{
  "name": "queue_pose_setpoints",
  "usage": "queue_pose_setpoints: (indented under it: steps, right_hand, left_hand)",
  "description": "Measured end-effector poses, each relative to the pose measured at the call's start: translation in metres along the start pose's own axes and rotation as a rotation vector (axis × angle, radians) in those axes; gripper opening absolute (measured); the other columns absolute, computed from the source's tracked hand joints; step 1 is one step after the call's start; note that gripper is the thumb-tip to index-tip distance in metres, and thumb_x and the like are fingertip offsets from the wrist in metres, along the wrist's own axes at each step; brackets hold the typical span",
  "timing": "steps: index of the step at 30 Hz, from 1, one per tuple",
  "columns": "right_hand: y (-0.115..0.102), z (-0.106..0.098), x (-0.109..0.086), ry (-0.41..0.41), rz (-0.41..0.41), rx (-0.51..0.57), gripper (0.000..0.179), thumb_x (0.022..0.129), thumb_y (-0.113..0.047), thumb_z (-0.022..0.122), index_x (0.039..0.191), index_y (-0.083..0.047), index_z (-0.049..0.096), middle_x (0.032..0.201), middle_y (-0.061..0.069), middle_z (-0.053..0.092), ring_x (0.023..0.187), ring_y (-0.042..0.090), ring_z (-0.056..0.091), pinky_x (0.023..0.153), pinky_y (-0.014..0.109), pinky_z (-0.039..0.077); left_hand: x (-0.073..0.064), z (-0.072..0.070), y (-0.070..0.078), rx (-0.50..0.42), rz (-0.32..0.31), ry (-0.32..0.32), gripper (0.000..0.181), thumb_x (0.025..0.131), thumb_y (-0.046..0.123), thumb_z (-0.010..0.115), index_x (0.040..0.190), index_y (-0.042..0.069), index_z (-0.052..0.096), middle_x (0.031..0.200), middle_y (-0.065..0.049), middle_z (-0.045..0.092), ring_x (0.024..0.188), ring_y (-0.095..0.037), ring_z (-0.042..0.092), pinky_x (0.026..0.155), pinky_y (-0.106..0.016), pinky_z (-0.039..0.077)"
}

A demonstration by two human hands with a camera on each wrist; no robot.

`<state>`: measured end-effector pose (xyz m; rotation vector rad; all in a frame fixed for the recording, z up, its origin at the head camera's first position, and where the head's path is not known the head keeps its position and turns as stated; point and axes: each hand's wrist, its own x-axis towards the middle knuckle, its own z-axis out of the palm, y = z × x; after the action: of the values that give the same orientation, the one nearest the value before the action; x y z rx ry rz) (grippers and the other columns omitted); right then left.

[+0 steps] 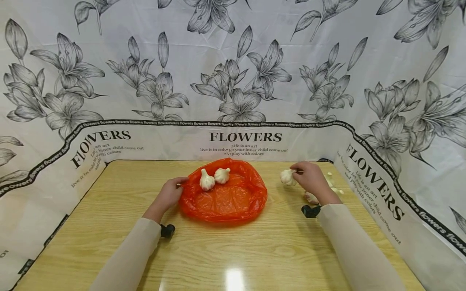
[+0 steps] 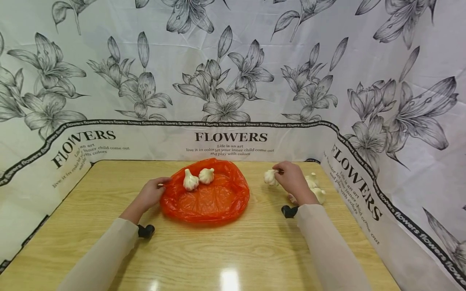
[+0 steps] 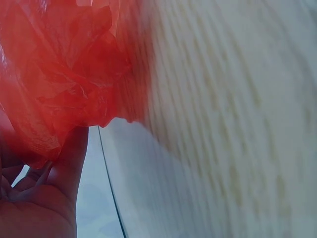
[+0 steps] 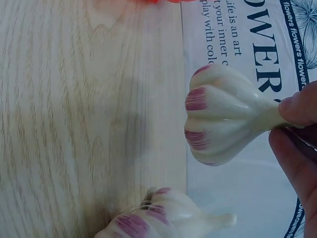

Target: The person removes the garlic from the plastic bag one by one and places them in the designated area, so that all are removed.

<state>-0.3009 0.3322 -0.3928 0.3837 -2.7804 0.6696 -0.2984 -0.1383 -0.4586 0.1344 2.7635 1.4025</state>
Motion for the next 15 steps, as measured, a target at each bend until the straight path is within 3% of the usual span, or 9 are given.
queue_pose_setpoints:
  steps: [7, 15]
  right_hand:
    - [0.01, 0.001, -0.005, -0.014, 0.036, -0.029, 0.029, 0.095, -0.011, 0.053, 0.117, 0.001, 0.066, 0.117, 0.021, 0.065, 0.101, 0.036, 0.065, 0.083, 0.049, 0.055]
    - [0.02, 0.005, -0.012, -0.059, 0.082, 0.011, 0.031, 0.097, -0.012, 0.051, 0.123, 0.001, 0.062, 0.12, 0.024, 0.062, 0.073, 0.021, 0.067, 0.062, 0.034, 0.056]
  left_hand:
    - [-0.001, 0.001, 0.002, -0.005, -0.003, 0.0, 0.043, 0.097, 0.003, 0.039, 0.138, 0.007, 0.052, 0.14, -0.017, 0.051, 0.122, -0.033, 0.053, 0.1, -0.046, 0.05]
    - [-0.002, 0.001, 0.0, -0.015, -0.003, -0.008, 0.044, 0.097, 0.002, 0.038, 0.139, 0.007, 0.052, 0.143, -0.017, 0.049, 0.125, -0.034, 0.051, 0.101, -0.047, 0.048]
